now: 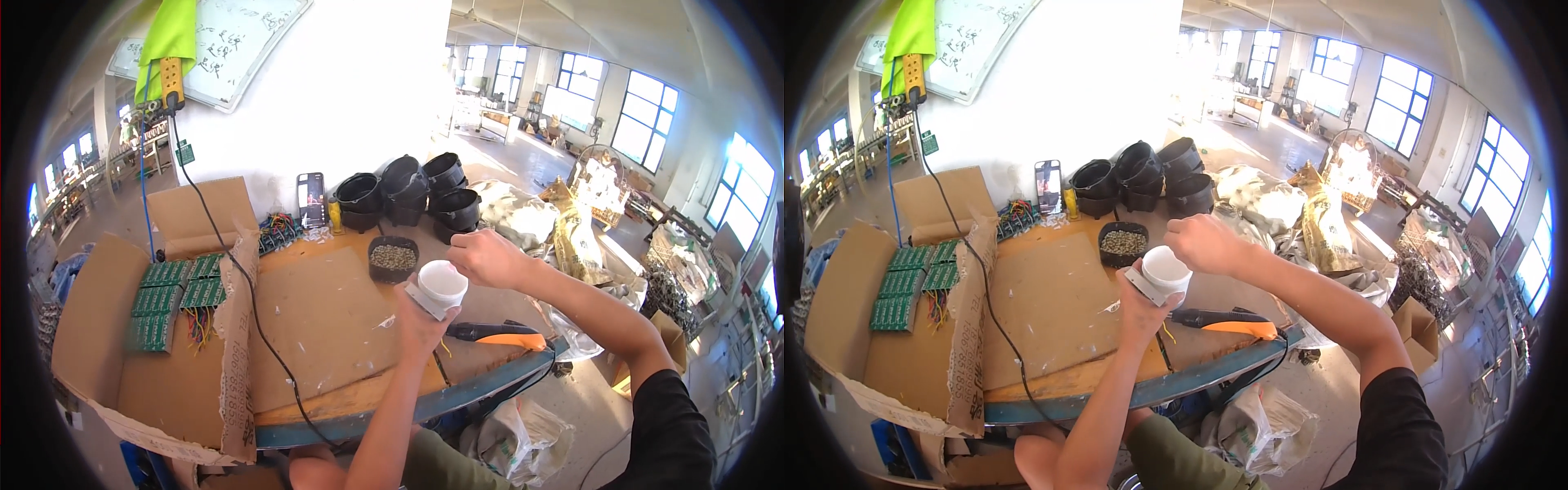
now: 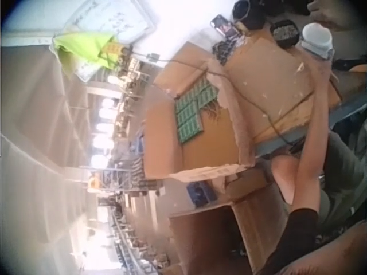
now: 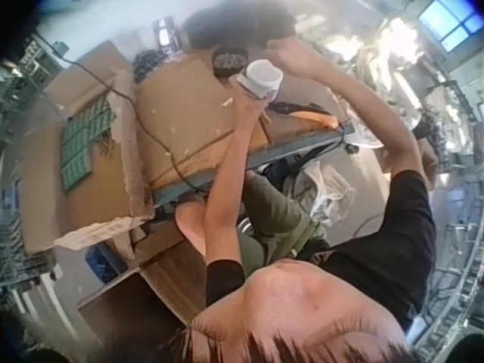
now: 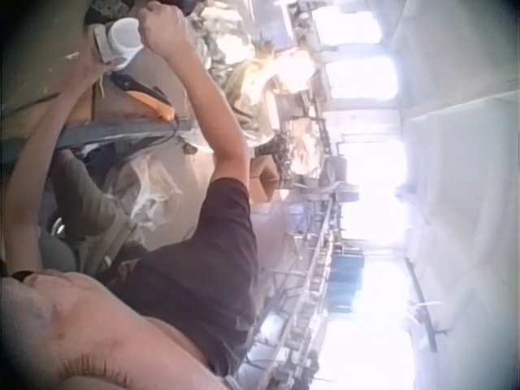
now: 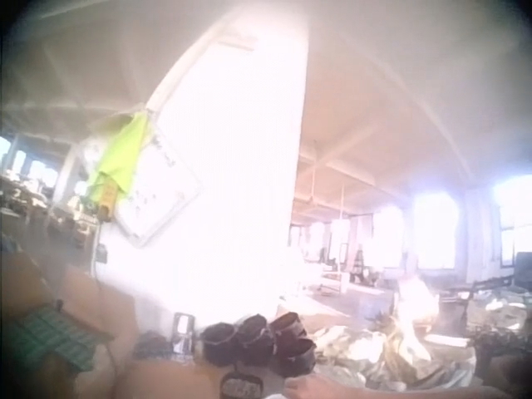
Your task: The person applies a white substance from a cup using a spoon to a circuit board component, places the component into a black cylindrical housing, and uses an electric screwdriver to secure the wiring with screws.
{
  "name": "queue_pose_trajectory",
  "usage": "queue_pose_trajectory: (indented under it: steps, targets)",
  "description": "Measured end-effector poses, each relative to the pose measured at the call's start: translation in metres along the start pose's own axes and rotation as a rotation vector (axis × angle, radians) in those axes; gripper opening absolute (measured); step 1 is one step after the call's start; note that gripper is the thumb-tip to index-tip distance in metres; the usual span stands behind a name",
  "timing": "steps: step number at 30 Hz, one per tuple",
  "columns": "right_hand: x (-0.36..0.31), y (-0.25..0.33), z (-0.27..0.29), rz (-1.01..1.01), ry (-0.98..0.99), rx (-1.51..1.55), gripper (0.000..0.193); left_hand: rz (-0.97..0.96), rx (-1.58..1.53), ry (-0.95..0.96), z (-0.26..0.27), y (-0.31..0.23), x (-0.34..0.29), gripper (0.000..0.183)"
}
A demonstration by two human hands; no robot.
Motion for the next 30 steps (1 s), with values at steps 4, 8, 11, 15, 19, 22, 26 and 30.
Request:
queue_pose_trajectory:
  steps: [4,8,11,15,19,22,26,30]
  targets:
    - [0.006,-0.002,-0.007,-0.059,-0.007,0.031,0.011,0.013,0.099,-0.056,-0.006,-0.002,0.003,0.083]
    - [0.01,-0.009,-0.003,-0.14,-0.051,0.097,0.011,0.017,0.125,-0.088,-0.011,0.003,0.004,0.079]
    - [0.01,-0.012,0.006,-0.043,0.009,0.033,0.012,-0.005,0.108,-0.128,-0.013,0.004,0.003,0.078]
    - [0.007,-0.01,0.019,0.068,0.077,0.054,0.01,-0.008,0.145,-0.098,-0.015,-0.006,-0.002,0.081]
    - [-0.009,0.016,0.038,0.108,0.08,0.024,0.011,-0.132,0.199,-0.12,-0.02,-0.016,-0.005,0.081]
    - [-0.023,0.018,0.029,0.127,0.059,-0.022,0.013,-0.17,0.176,-0.099,-0.023,-0.014,-0.004,0.078]
    - [-0.033,0.01,0.015,0.026,0.123,-0.033,0.014,-0.285,0.235,-0.062,-0.026,-0.015,-0.005,0.074]
    - [-0.046,-0.008,-0.012,-0.061,0.149,0.004,0.016,-0.375,0.162,-0.095,-0.033,-0.014,-0.007,0.07]
Point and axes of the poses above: each hand's wrist, its own x-axis towards the middle knuckle, its own z-axis out of the back of the hand, y = z × x, the point moved 2 cm from there along x, towards the middle knuckle, and after that the axes turned 7 degrees about x, right-handed, at the moved point
